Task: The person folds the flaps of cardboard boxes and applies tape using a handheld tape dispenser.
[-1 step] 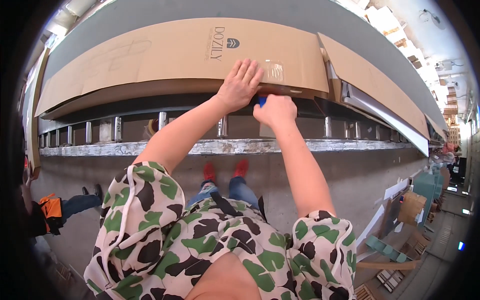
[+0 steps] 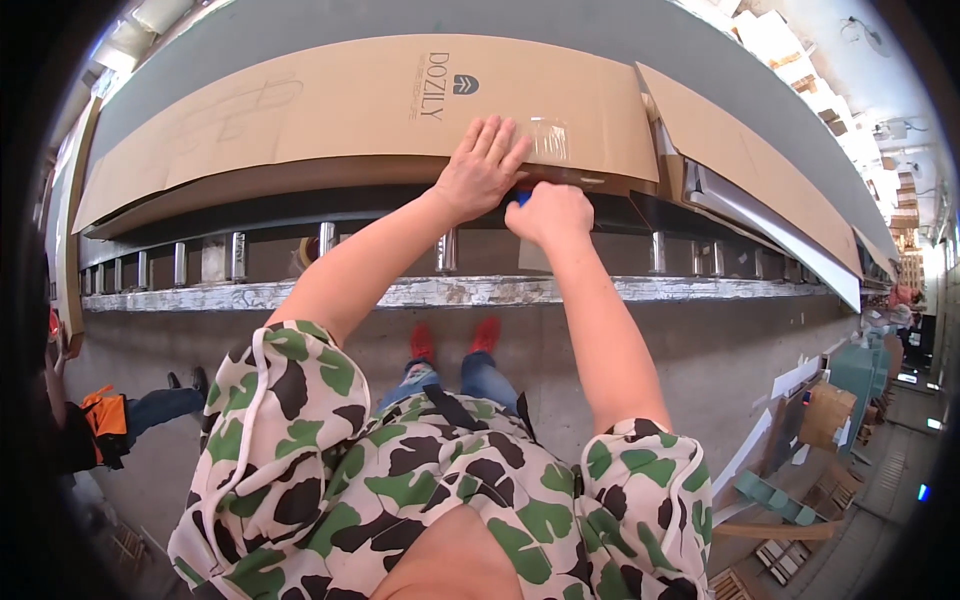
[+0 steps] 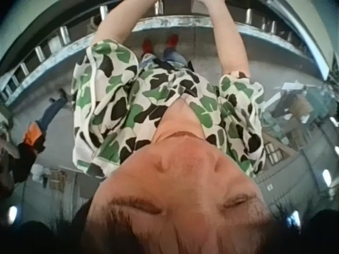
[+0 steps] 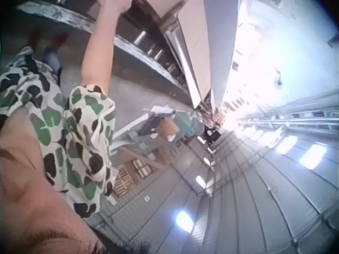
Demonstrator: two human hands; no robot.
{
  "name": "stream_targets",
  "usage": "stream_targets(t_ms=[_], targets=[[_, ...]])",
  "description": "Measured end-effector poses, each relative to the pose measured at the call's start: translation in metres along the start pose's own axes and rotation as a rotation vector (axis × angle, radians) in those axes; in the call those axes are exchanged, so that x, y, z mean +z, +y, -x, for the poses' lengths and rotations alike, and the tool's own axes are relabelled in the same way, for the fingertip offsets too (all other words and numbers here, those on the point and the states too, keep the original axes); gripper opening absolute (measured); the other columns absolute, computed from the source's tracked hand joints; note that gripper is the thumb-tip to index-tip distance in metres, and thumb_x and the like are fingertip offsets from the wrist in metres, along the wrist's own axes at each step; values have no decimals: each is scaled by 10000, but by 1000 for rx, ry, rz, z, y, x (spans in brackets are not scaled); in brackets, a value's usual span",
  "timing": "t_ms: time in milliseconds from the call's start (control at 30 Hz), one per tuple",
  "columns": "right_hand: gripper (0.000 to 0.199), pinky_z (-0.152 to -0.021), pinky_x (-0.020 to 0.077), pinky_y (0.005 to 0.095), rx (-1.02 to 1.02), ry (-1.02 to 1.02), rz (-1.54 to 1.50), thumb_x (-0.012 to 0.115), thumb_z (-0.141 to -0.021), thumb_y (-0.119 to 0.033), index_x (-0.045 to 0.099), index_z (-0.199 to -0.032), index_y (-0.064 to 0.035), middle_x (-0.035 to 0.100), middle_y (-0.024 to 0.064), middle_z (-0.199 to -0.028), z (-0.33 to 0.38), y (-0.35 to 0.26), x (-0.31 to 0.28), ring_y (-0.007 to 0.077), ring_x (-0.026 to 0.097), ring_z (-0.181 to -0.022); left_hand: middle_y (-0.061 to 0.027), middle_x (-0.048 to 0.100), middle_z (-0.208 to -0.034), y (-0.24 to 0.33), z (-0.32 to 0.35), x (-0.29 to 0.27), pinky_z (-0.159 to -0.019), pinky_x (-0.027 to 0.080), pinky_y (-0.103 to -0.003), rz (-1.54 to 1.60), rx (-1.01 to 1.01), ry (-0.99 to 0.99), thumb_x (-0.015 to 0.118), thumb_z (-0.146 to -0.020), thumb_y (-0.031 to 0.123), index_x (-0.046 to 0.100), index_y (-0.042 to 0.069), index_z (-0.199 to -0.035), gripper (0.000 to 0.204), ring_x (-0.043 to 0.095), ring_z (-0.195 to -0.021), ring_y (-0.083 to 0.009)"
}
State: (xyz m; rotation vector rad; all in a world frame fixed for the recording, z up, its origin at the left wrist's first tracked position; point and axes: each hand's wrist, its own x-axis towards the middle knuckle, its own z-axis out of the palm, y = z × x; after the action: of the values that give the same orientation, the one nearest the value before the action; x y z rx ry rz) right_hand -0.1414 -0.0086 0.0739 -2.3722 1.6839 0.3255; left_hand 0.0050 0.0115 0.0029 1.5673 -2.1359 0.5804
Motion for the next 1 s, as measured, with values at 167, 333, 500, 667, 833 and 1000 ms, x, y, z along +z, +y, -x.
stream_targets(t_ms=[167,333,500,667,833,1000], targets=[[512,-839,532,406,-14,-71,-62,596,-697,-472,726,-968,-57,704,168,-988,-7,14,-24,312,677,-953,-345,540,-1198,9,-26,-4,-892,410,-616,-211,88,-203,517,-902,475,424,134,-1414,621,538,-1080,-514],[539,-786,523,397,-238,-198,-335,671,-687,-559,724,-1044,-157,699,167,-968,51,72,-27,343,668,-867,-307,468,-1328,20,-55,14,-996,334,-625,-347,-62,-410,659,-761,551,379,38,-1421,882,442,-1249,-459],[454,-755,482,238,-143,-342,-1219,679,-823,-237,636,-1195,18,670,66,-982,73,128,4,102,600,-828,-249,371,-1447,29,-58,16,-1133,206,-536,-89,-150,-347,706,-710,314,392,-33,-1382,819,318,-1374,-385],[476,-492,417,183,-107,-404,-1476,623,-841,-189,575,-1273,5,647,14,-798,57,81,-5,42,516,-540,-183,559,-1288,16,0,-1,-1097,337,-453,-149,8,78,555,-836,221,557,-12,-1218,447,525,-1215,-319],[503,-471,434,179,-218,-521,-1453,644,-807,-191,580,-1268,0,663,29,-823,59,52,-7,48,524,-525,-126,511,-1342,-128,131,-106,-1096,362,-389,-92,-236,-151,743,-725,280,453,41,-1328,710,461,-1286,-269],[537,-470,439,190,-221,-347,-1500,618,-855,-270,543,-1287,39,621,23,-761,68,-4,-11,54,513,-514,-120,474,-1373,-152,160,-103,-1095,347,-427,-128,-202,-34,707,-772,284,446,58,-1344,668,433,-1296,-297]])
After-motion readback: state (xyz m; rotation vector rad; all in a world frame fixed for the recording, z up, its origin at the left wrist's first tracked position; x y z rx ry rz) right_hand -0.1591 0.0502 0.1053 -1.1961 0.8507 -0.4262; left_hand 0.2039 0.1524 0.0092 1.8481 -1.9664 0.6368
